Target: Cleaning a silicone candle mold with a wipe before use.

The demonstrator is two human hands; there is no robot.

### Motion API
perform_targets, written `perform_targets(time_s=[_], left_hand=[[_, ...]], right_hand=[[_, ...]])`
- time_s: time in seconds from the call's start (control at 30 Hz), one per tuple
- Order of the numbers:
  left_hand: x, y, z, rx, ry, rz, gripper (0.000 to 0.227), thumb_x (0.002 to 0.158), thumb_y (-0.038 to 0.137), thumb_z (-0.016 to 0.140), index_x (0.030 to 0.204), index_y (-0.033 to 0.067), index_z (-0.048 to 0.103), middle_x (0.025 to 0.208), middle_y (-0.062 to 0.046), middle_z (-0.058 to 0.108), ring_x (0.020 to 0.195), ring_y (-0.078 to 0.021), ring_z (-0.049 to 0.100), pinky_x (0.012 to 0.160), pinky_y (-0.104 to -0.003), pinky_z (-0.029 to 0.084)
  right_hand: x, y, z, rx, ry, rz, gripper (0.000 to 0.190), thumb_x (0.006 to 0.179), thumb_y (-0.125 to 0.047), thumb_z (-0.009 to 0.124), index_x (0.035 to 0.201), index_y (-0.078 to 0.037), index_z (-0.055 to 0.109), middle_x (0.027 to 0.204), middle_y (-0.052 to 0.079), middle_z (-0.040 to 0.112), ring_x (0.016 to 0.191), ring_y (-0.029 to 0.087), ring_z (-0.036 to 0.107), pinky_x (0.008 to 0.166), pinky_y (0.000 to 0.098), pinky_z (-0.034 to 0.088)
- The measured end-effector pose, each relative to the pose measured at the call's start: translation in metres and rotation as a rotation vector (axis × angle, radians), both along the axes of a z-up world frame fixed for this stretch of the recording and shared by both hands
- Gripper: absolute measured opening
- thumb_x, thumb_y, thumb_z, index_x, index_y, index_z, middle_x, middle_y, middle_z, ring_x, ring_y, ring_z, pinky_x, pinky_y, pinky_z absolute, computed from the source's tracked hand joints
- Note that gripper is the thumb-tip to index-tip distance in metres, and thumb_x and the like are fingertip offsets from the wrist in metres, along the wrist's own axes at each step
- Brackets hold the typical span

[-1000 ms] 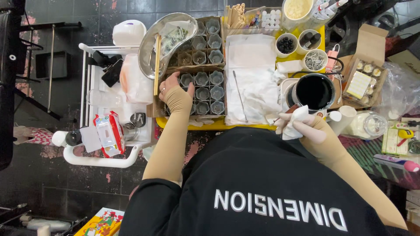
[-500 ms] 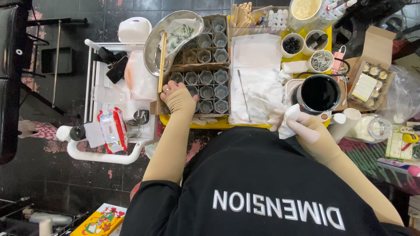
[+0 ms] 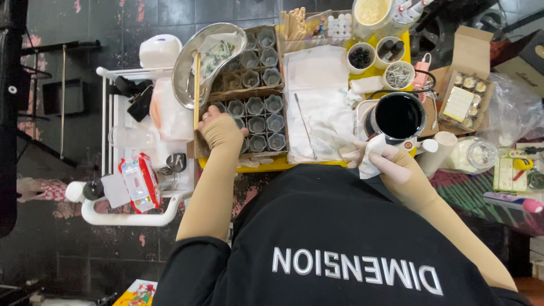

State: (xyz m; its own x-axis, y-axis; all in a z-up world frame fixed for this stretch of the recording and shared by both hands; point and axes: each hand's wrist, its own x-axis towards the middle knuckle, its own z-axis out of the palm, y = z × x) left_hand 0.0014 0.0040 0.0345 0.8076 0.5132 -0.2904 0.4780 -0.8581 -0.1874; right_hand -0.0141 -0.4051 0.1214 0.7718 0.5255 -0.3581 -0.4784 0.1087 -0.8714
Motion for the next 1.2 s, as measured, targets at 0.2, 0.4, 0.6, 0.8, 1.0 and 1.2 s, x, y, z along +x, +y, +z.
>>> perform_targets(time_s=[0.2,0.4,0.6,0.8,1.0,1.2], left_hand=[[-0.033,0.007,0.048,-0.898,-0.529,0.099,0.047,0.075,0.042,0.081,0.104,0.0068,0.071,0.100,-0.003,0.069,0.091,-0.0155,0.069,0.080,-0.030,0.054],[-0.012,-0.031,0.037,-2.182,-0.262,0.359,0.047,0.092,0.027,0.071,0.132,0.0041,0.062,0.115,-0.008,0.068,0.100,-0.0182,0.062,0.079,-0.030,0.048],[0.032,-0.109,0.050,-2.291,0.012,0.361,0.049,0.090,0.028,0.068,0.133,0.0053,0.058,0.121,-0.008,0.069,0.104,-0.0204,0.065,0.084,-0.032,0.052],[0.061,-0.182,0.026,-2.048,0.033,0.361,0.045,0.091,0.030,0.069,0.125,0.0036,0.055,0.112,-0.006,0.069,0.101,-0.0181,0.071,0.083,-0.029,0.052],[0.064,-0.231,0.005,-2.007,-0.286,-0.020,0.048,0.087,0.011,0.081,0.128,-0.0019,0.059,0.108,-0.011,0.070,0.096,-0.0140,0.066,0.086,-0.028,0.053],[0.066,-0.246,0.026,-1.858,-0.357,-0.229,0.054,0.081,0.014,0.082,0.127,0.0021,0.058,0.105,-0.005,0.072,0.093,-0.0101,0.068,0.086,-0.027,0.057]], right_hand=[[0.002,-0.010,-0.007,0.012,-0.007,-0.056,0.039,0.098,-0.014,0.054,0.130,0.007,0.063,0.117,0.015,0.074,0.110,0.022,0.068,0.102,0.0368,0.049],[-0.005,-0.021,0.004,-0.036,-0.071,-0.079,0.041,0.099,-0.013,0.056,0.134,0.007,0.063,0.096,0.007,0.068,0.089,0.015,0.063,0.089,0.0295,0.048],[-0.012,-0.040,0.011,-0.176,-0.098,-0.073,0.050,0.098,-0.015,0.055,0.145,0.001,0.061,0.090,0.000,0.061,0.080,0.009,0.053,0.076,0.0240,0.044],[-0.008,-0.043,0.024,-0.385,-0.513,-0.016,0.069,0.098,-0.019,0.058,0.160,-0.003,0.032,0.123,-0.005,0.064,0.108,0.003,0.054,0.095,0.0181,0.039],[0.011,-0.052,-0.007,-0.153,-0.047,-0.042,0.092,0.088,-0.024,0.063,0.167,-0.010,0.018,0.101,-0.003,0.062,0.080,0.007,0.050,0.069,0.0227,0.041],[0.027,-0.061,-0.024,0.213,0.072,-0.138,0.083,0.090,-0.015,0.057,0.166,-0.004,0.026,0.087,0.003,0.058,0.069,0.012,0.053,0.072,0.0281,0.047]])
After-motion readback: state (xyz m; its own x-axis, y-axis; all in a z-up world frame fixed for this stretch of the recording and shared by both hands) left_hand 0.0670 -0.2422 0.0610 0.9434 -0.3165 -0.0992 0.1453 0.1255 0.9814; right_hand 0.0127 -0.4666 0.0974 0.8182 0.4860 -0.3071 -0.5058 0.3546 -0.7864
